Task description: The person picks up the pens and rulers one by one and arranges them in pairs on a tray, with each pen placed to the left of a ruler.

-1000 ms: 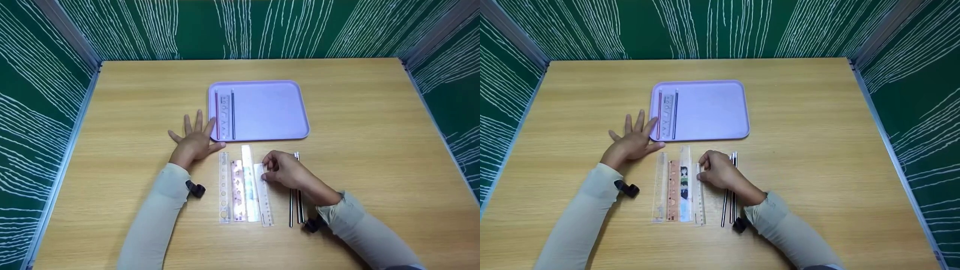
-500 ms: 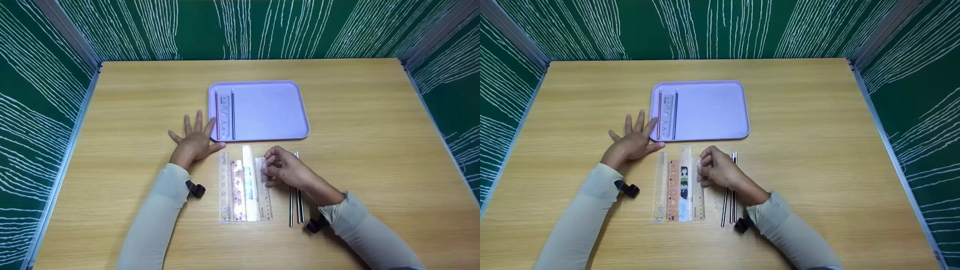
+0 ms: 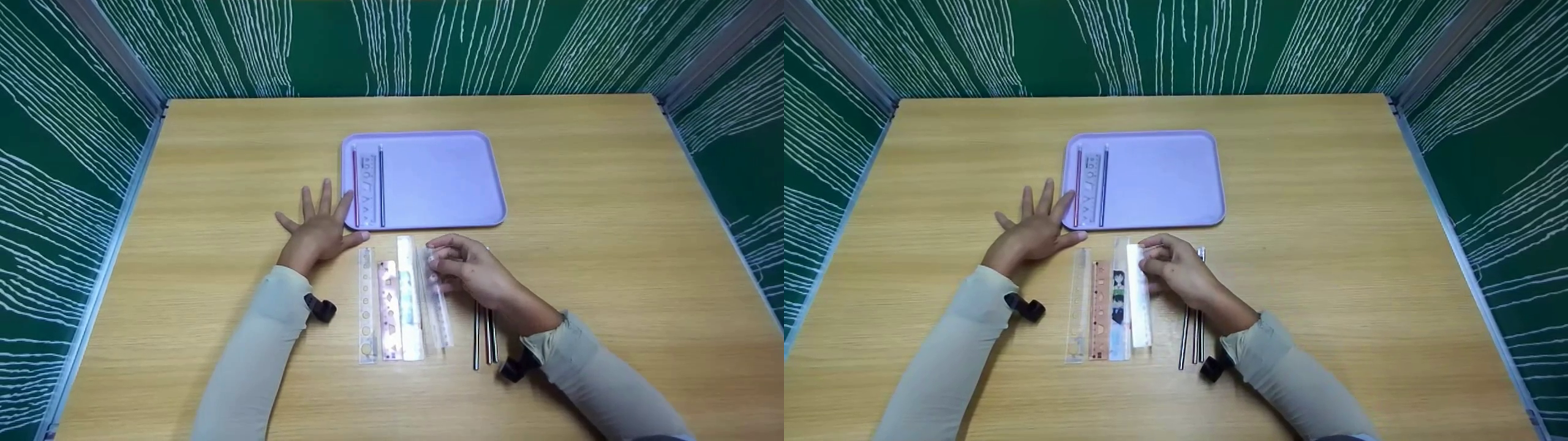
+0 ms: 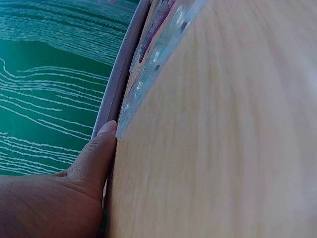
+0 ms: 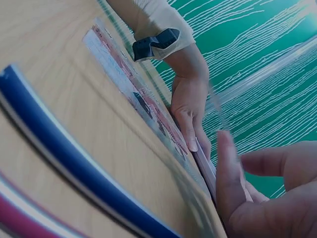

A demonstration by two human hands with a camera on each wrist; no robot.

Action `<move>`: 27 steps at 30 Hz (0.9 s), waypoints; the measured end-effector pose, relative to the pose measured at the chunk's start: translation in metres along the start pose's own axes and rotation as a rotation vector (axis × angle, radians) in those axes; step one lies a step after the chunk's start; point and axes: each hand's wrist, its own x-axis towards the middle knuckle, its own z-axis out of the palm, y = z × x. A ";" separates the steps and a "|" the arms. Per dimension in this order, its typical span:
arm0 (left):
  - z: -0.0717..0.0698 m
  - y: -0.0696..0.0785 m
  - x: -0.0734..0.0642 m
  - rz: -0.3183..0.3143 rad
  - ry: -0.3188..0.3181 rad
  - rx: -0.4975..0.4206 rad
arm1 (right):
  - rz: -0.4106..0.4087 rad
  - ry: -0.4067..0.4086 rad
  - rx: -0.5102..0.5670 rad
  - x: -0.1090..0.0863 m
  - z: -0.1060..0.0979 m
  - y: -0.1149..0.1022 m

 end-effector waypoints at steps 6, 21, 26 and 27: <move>0.000 0.001 0.001 -0.008 -0.008 0.014 | 0.002 -0.002 0.037 0.000 0.000 -0.001; 0.000 0.001 0.001 -0.006 -0.010 0.007 | 0.043 0.018 0.060 0.002 -0.002 -0.012; 0.000 0.000 0.000 -0.003 -0.006 0.000 | 0.024 -0.010 0.087 0.003 -0.004 -0.014; 0.000 0.000 0.000 -0.004 -0.005 -0.001 | 0.022 -0.016 0.094 0.003 -0.004 -0.014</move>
